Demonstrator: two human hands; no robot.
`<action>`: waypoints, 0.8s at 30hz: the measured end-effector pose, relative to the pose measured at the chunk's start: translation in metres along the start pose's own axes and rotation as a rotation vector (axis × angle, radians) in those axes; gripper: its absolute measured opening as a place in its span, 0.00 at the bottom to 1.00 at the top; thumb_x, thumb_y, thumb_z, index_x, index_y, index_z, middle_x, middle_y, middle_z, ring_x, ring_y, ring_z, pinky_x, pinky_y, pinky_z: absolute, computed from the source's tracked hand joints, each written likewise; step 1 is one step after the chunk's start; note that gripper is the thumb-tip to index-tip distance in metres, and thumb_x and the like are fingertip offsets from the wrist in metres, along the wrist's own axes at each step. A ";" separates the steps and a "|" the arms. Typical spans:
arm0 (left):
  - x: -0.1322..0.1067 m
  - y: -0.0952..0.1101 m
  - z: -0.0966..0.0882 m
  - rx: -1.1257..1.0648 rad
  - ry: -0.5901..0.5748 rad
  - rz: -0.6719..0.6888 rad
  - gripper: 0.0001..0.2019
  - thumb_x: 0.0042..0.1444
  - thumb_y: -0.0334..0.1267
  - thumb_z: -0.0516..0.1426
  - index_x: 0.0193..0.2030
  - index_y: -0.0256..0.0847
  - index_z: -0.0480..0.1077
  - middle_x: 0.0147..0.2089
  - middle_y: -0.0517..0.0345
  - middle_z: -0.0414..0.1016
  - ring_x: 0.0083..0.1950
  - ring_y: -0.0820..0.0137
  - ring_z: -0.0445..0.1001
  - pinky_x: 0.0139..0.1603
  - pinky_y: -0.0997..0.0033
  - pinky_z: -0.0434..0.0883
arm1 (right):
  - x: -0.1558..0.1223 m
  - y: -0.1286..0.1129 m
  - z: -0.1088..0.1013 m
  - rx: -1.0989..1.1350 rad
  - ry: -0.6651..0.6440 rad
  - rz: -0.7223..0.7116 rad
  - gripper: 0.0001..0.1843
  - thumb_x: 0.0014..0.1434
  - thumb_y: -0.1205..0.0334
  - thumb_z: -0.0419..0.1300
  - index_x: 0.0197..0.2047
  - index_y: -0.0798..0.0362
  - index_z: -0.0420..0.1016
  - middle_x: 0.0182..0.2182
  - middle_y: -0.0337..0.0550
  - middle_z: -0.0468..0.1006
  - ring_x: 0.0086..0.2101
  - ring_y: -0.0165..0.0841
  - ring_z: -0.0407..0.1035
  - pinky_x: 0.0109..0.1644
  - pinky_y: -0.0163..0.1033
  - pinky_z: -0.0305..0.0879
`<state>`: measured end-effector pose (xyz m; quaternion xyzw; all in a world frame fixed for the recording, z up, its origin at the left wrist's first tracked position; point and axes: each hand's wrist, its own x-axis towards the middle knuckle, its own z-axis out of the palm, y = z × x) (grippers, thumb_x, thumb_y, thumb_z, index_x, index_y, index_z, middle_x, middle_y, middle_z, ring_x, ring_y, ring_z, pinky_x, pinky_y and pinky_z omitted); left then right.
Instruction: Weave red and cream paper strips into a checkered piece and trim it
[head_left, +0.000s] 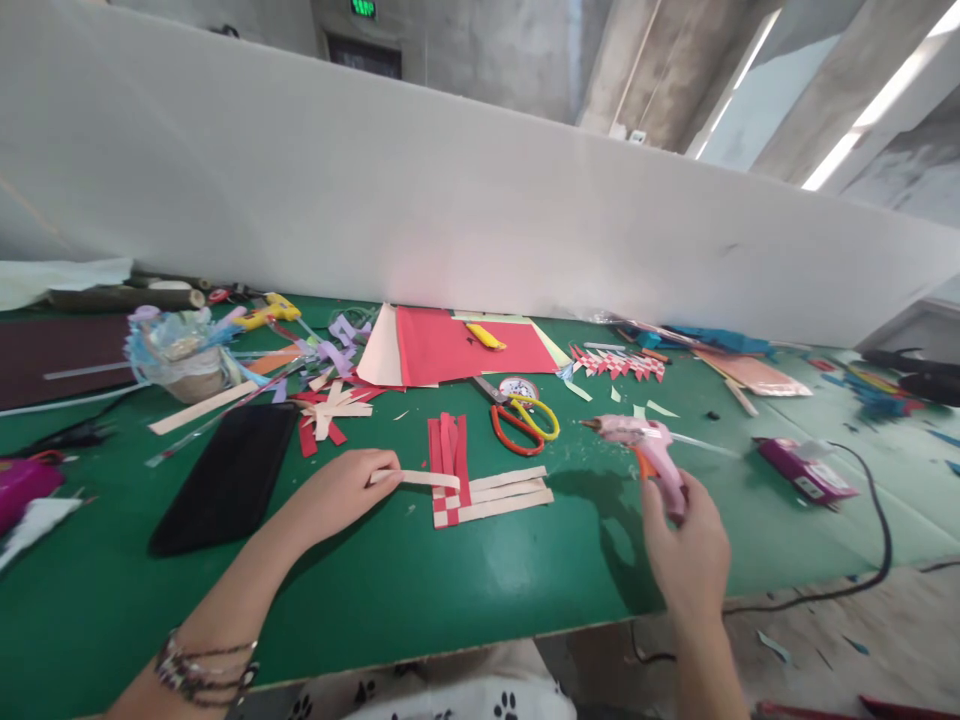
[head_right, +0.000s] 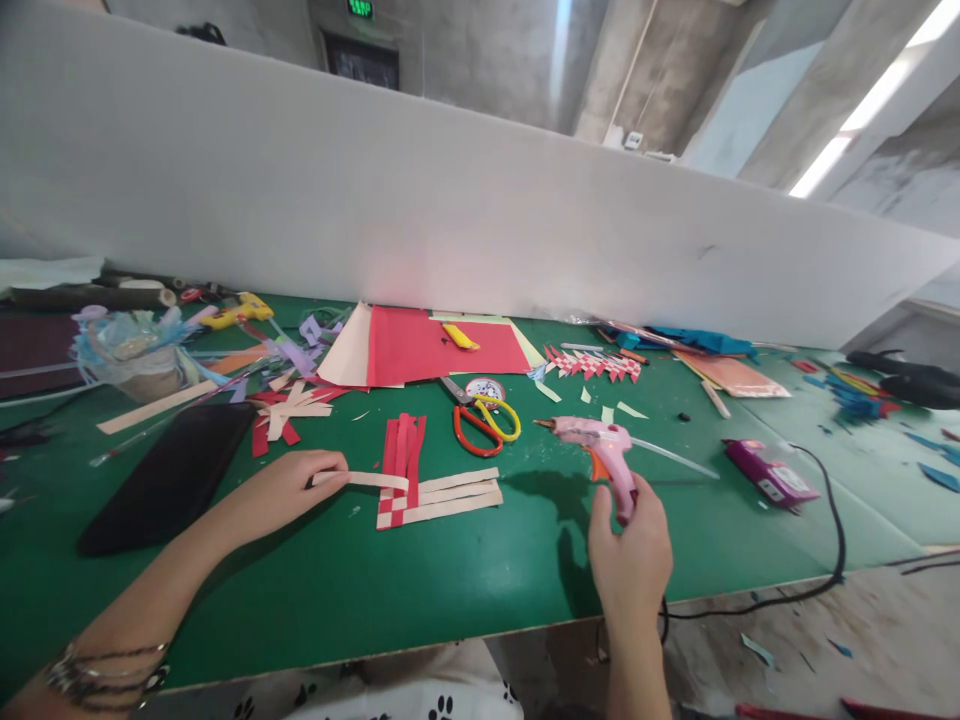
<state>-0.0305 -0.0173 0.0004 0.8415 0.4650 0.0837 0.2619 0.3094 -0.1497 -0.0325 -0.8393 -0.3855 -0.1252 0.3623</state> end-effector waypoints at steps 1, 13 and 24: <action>0.000 0.000 0.000 0.004 0.001 -0.003 0.16 0.58 0.47 0.45 0.27 0.41 0.67 0.27 0.60 0.69 0.28 0.69 0.67 0.27 0.73 0.56 | -0.002 -0.005 0.002 0.042 0.000 -0.035 0.25 0.55 0.47 0.50 0.46 0.58 0.68 0.33 0.50 0.73 0.28 0.37 0.65 0.31 0.39 0.58; -0.001 -0.007 -0.003 0.012 -0.013 -0.045 0.15 0.57 0.45 0.45 0.26 0.42 0.64 0.27 0.61 0.68 0.28 0.70 0.66 0.27 0.74 0.56 | -0.018 -0.054 0.021 -0.047 0.031 -0.653 0.23 0.58 0.44 0.51 0.43 0.56 0.68 0.30 0.46 0.71 0.31 0.36 0.62 0.34 0.38 0.56; -0.001 -0.010 -0.001 0.034 0.031 -0.064 0.12 0.53 0.43 0.47 0.21 0.41 0.58 0.22 0.63 0.62 0.23 0.72 0.61 0.24 0.74 0.53 | -0.027 -0.067 0.024 -0.188 -0.021 -0.758 0.20 0.62 0.48 0.47 0.44 0.56 0.69 0.31 0.46 0.71 0.31 0.35 0.60 0.32 0.38 0.51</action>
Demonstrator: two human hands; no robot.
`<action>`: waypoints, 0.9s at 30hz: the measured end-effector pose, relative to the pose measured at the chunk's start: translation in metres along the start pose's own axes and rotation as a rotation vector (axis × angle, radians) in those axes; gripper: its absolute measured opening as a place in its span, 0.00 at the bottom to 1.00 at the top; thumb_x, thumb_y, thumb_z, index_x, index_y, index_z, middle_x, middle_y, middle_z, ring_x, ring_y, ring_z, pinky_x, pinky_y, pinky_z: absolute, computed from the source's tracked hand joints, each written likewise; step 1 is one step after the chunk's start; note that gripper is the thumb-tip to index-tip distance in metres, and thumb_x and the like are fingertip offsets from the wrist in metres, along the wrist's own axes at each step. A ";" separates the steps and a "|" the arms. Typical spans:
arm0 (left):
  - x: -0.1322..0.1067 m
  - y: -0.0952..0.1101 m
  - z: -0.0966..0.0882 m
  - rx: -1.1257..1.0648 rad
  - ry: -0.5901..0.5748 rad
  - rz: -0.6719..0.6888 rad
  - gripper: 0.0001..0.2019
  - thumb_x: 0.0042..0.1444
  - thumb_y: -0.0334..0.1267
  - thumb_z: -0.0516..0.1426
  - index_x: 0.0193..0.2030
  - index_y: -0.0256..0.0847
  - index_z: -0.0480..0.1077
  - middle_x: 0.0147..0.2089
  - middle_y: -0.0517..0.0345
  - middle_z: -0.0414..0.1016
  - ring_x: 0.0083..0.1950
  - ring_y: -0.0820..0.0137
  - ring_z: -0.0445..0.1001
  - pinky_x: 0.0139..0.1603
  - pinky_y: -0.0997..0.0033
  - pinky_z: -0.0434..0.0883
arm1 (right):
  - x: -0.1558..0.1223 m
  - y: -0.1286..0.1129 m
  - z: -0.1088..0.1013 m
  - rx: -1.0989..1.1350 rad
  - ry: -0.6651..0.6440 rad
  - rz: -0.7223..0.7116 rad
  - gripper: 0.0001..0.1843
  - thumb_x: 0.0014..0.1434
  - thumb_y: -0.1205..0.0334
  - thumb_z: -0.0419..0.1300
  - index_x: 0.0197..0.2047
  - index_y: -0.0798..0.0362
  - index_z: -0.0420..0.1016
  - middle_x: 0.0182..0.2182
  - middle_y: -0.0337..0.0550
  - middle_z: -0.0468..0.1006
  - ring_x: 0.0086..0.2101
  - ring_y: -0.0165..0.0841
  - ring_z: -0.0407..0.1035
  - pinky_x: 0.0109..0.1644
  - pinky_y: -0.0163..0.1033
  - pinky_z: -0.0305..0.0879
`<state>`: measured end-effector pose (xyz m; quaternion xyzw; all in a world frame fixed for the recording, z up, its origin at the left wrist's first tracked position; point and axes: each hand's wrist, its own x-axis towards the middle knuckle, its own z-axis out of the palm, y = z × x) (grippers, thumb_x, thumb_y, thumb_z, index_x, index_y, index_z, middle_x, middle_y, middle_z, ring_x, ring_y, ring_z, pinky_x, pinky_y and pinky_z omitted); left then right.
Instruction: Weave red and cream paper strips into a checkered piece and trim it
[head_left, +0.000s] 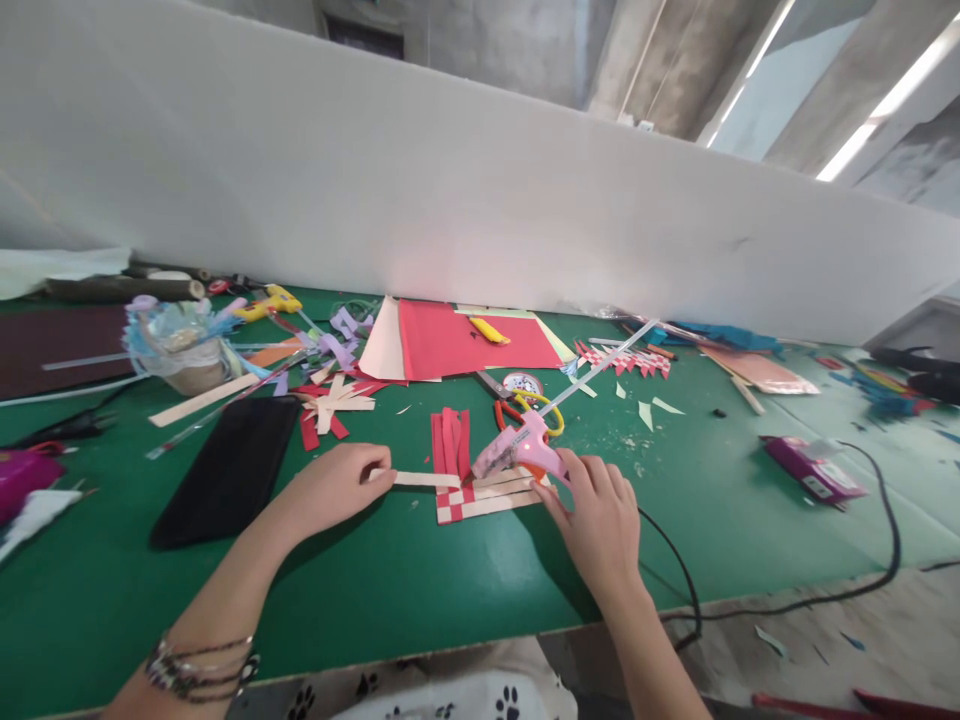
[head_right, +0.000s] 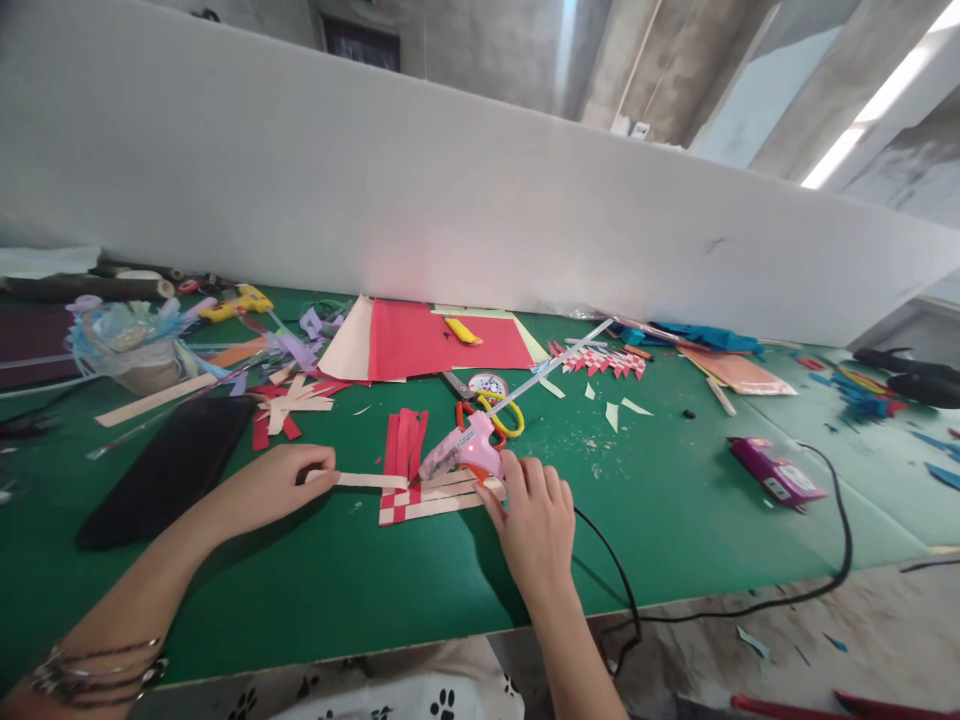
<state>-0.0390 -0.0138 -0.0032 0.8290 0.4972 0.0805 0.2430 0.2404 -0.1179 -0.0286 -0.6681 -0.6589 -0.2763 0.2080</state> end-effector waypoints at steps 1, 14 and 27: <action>0.000 0.001 0.000 -0.003 0.008 0.006 0.12 0.53 0.43 0.47 0.21 0.41 0.58 0.22 0.63 0.62 0.23 0.72 0.61 0.24 0.74 0.53 | 0.000 0.000 -0.001 -0.004 -0.009 -0.002 0.20 0.62 0.49 0.47 0.44 0.56 0.69 0.32 0.46 0.71 0.31 0.35 0.59 0.32 0.38 0.51; -0.003 0.014 -0.006 -0.067 0.054 0.093 0.14 0.56 0.45 0.46 0.26 0.41 0.64 0.27 0.61 0.69 0.29 0.70 0.66 0.29 0.74 0.59 | 0.000 0.000 -0.001 -0.023 -0.049 0.011 0.19 0.63 0.51 0.47 0.46 0.55 0.69 0.33 0.45 0.72 0.31 0.35 0.58 0.33 0.38 0.50; -0.002 0.013 -0.007 -0.079 0.074 0.104 0.14 0.56 0.45 0.46 0.25 0.41 0.63 0.27 0.61 0.69 0.29 0.70 0.66 0.30 0.73 0.60 | -0.004 0.007 0.000 -0.029 -0.049 0.037 0.18 0.63 0.53 0.47 0.46 0.55 0.69 0.34 0.46 0.73 0.32 0.36 0.60 0.33 0.39 0.51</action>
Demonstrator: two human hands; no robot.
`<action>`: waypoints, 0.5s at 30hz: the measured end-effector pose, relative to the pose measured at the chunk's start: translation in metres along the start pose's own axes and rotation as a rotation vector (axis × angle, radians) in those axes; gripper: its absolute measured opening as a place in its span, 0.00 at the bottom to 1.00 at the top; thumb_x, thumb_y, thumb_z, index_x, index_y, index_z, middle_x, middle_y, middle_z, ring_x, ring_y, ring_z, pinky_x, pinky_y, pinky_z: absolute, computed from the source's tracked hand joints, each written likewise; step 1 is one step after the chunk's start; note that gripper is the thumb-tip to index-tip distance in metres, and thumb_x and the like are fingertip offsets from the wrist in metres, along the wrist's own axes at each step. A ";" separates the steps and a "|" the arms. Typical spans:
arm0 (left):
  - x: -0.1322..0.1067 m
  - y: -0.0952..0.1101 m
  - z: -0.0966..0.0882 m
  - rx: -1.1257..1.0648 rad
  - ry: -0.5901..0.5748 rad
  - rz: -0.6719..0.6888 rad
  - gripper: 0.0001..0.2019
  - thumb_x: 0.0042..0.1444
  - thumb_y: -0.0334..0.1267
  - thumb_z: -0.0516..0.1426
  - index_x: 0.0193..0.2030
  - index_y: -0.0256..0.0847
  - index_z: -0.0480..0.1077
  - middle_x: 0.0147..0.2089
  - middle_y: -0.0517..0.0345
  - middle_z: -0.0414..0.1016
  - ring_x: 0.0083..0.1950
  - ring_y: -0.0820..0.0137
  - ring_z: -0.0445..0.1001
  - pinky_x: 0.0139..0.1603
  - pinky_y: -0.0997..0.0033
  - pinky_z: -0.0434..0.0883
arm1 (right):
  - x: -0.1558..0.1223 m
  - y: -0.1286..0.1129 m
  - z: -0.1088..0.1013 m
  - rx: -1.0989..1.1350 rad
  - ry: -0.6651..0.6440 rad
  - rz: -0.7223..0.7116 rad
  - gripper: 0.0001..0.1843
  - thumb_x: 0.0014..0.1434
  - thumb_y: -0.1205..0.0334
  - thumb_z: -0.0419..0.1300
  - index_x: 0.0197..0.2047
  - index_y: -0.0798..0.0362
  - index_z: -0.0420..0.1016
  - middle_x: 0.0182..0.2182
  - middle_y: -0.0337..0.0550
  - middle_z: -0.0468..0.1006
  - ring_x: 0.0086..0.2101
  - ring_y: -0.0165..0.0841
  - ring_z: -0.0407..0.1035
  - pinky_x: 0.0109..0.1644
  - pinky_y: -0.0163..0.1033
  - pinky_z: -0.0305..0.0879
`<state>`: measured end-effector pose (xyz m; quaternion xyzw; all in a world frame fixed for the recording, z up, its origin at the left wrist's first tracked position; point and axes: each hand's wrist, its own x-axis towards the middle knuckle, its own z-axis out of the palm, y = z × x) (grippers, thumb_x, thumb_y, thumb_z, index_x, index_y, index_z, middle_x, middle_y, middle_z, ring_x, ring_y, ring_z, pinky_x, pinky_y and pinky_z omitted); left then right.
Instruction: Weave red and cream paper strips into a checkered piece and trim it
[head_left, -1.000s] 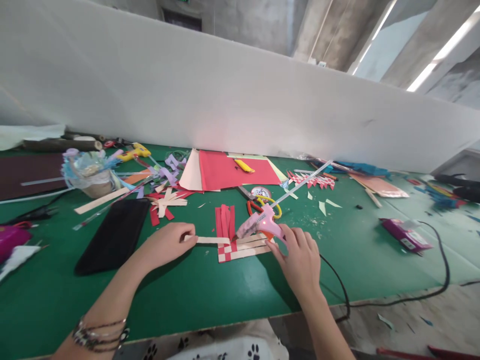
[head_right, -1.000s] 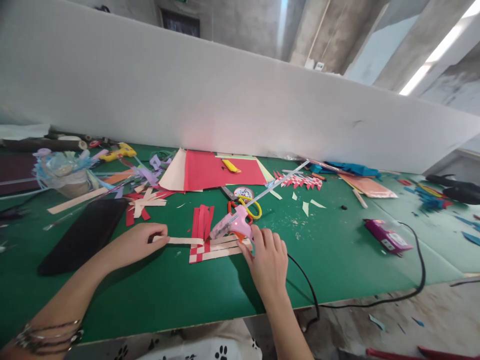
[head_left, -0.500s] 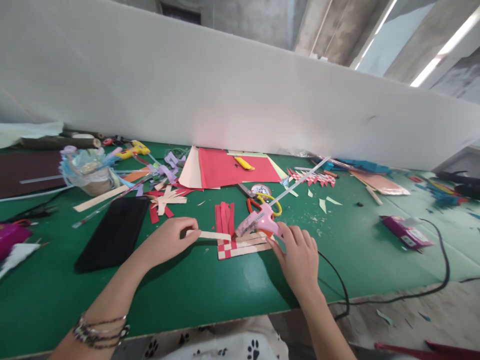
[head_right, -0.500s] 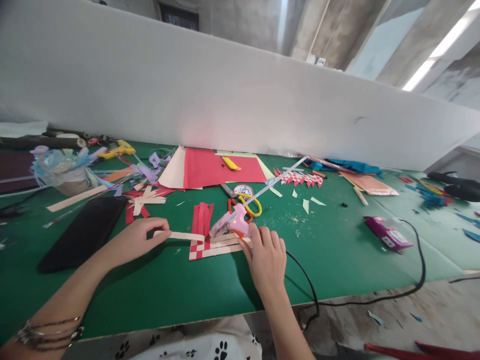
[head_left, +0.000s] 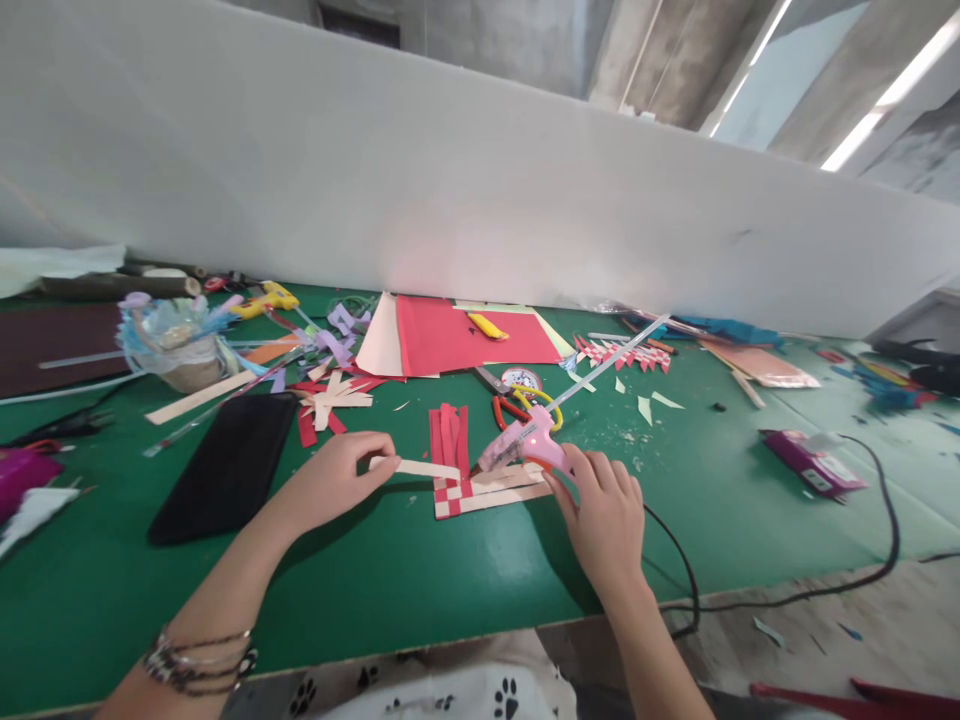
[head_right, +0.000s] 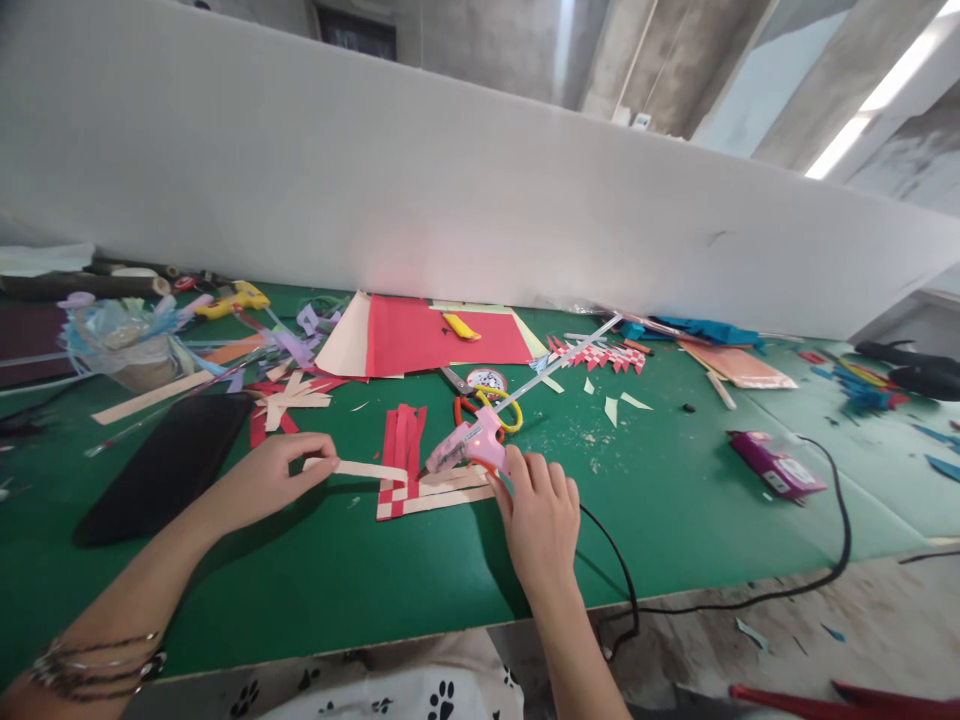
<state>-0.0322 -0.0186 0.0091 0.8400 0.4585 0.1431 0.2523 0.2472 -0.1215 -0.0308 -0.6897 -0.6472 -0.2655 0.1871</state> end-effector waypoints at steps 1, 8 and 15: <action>0.000 0.000 0.000 0.000 -0.003 -0.001 0.14 0.56 0.45 0.46 0.25 0.41 0.63 0.27 0.61 0.69 0.30 0.70 0.66 0.30 0.73 0.60 | 0.000 0.001 0.000 -0.002 -0.002 0.003 0.17 0.63 0.53 0.47 0.46 0.55 0.69 0.33 0.45 0.73 0.32 0.36 0.60 0.33 0.39 0.51; 0.000 -0.003 0.002 -0.007 -0.005 0.001 0.14 0.56 0.45 0.47 0.25 0.41 0.64 0.27 0.61 0.70 0.30 0.70 0.67 0.29 0.73 0.60 | -0.002 0.010 -0.001 -0.038 -0.003 0.033 0.17 0.63 0.52 0.48 0.46 0.54 0.69 0.33 0.45 0.73 0.31 0.36 0.60 0.32 0.39 0.50; 0.001 -0.003 0.002 -0.010 -0.009 0.001 0.14 0.56 0.45 0.47 0.25 0.41 0.64 0.27 0.62 0.69 0.29 0.71 0.66 0.30 0.74 0.60 | -0.006 0.022 -0.001 -0.055 0.007 0.056 0.18 0.62 0.52 0.48 0.46 0.54 0.69 0.33 0.45 0.73 0.32 0.35 0.60 0.33 0.38 0.50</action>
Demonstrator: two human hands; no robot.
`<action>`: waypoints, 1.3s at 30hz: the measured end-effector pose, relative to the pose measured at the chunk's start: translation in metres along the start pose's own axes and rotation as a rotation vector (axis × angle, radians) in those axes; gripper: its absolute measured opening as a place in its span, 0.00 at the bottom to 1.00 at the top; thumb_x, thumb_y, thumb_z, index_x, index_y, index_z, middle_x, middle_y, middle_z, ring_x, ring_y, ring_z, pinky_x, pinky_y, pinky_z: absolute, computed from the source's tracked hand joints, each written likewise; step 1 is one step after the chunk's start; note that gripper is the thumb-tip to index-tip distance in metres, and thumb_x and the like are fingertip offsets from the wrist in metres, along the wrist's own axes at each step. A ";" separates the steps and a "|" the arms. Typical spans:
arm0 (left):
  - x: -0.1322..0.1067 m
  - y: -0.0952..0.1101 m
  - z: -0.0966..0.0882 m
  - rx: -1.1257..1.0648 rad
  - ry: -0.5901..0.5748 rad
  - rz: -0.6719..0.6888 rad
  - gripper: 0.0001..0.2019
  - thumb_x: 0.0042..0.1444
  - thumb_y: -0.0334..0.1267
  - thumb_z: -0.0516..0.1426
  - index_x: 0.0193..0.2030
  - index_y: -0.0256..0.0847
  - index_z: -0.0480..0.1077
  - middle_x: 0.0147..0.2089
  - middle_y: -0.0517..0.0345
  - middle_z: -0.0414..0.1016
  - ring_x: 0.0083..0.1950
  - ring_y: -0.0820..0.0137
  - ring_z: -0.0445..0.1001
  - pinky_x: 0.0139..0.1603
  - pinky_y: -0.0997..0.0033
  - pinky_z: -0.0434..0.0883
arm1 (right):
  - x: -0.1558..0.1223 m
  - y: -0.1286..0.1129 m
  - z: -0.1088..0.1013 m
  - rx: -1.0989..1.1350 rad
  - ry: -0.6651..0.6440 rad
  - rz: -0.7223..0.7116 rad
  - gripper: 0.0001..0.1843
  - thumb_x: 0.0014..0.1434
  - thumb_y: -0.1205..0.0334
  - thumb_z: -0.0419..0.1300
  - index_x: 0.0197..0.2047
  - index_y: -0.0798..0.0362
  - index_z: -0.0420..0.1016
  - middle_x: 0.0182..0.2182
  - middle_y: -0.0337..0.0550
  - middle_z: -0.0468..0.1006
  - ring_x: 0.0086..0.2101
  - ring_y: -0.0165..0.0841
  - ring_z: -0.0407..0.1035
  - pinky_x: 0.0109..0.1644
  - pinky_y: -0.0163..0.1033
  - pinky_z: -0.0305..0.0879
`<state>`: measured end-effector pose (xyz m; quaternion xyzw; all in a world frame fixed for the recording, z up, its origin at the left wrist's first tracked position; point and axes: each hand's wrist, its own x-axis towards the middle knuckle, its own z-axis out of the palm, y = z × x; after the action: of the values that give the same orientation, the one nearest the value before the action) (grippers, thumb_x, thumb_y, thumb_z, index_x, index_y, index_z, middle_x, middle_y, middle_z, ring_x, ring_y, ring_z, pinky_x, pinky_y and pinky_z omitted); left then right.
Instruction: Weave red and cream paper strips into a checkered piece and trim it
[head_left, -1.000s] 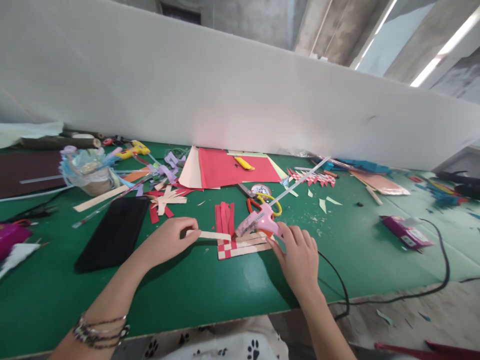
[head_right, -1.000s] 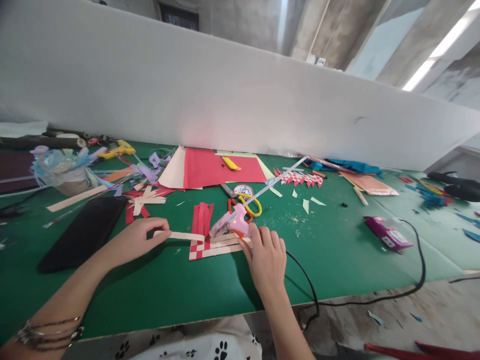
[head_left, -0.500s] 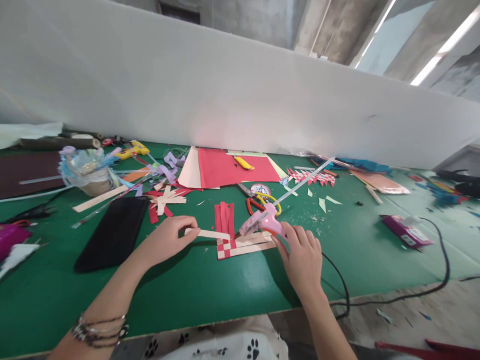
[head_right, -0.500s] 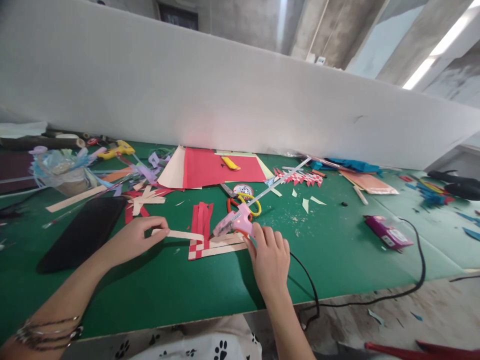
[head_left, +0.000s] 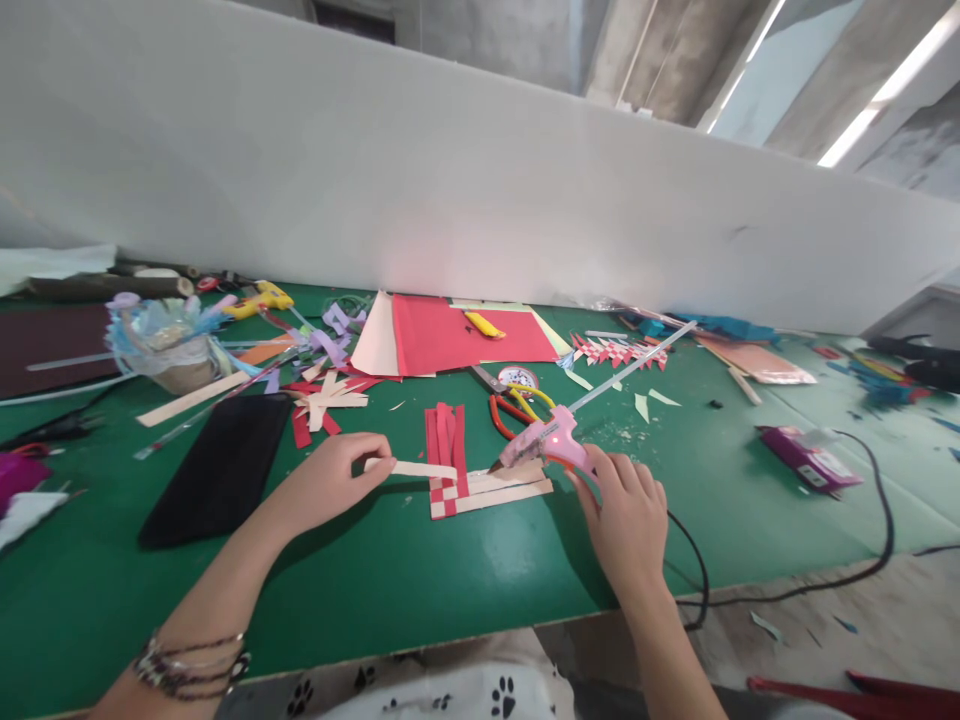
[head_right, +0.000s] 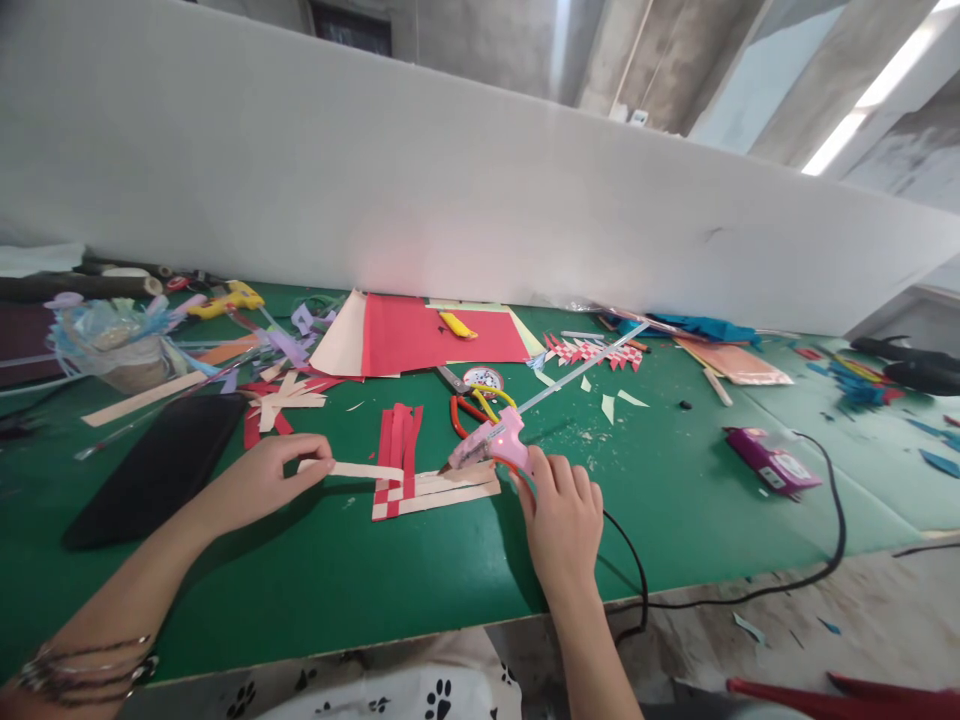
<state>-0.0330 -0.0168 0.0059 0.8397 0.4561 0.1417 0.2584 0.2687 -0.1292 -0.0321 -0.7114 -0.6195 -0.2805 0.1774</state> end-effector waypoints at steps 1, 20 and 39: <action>0.000 0.000 0.000 -0.001 -0.003 0.000 0.14 0.56 0.45 0.47 0.26 0.41 0.64 0.27 0.62 0.70 0.30 0.70 0.67 0.30 0.74 0.60 | -0.001 0.002 0.000 -0.001 -0.005 0.006 0.18 0.62 0.52 0.48 0.47 0.54 0.69 0.33 0.45 0.73 0.32 0.35 0.60 0.33 0.38 0.50; 0.000 -0.001 0.001 0.010 -0.010 -0.001 0.14 0.56 0.45 0.47 0.25 0.41 0.64 0.27 0.62 0.69 0.29 0.71 0.66 0.29 0.75 0.60 | -0.012 0.037 0.003 -0.130 0.022 0.082 0.19 0.62 0.51 0.47 0.45 0.55 0.70 0.32 0.46 0.74 0.32 0.36 0.60 0.33 0.38 0.49; 0.000 0.002 -0.001 -0.033 -0.007 0.027 0.14 0.56 0.45 0.47 0.25 0.40 0.63 0.25 0.63 0.67 0.28 0.72 0.65 0.28 0.76 0.60 | -0.018 0.088 0.018 -0.080 0.052 0.454 0.28 0.57 0.42 0.46 0.41 0.58 0.71 0.30 0.51 0.73 0.31 0.41 0.64 0.32 0.39 0.52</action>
<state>-0.0318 -0.0173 0.0074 0.8420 0.4412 0.1496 0.2719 0.3566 -0.1473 -0.0483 -0.8315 -0.4272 -0.2758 0.2238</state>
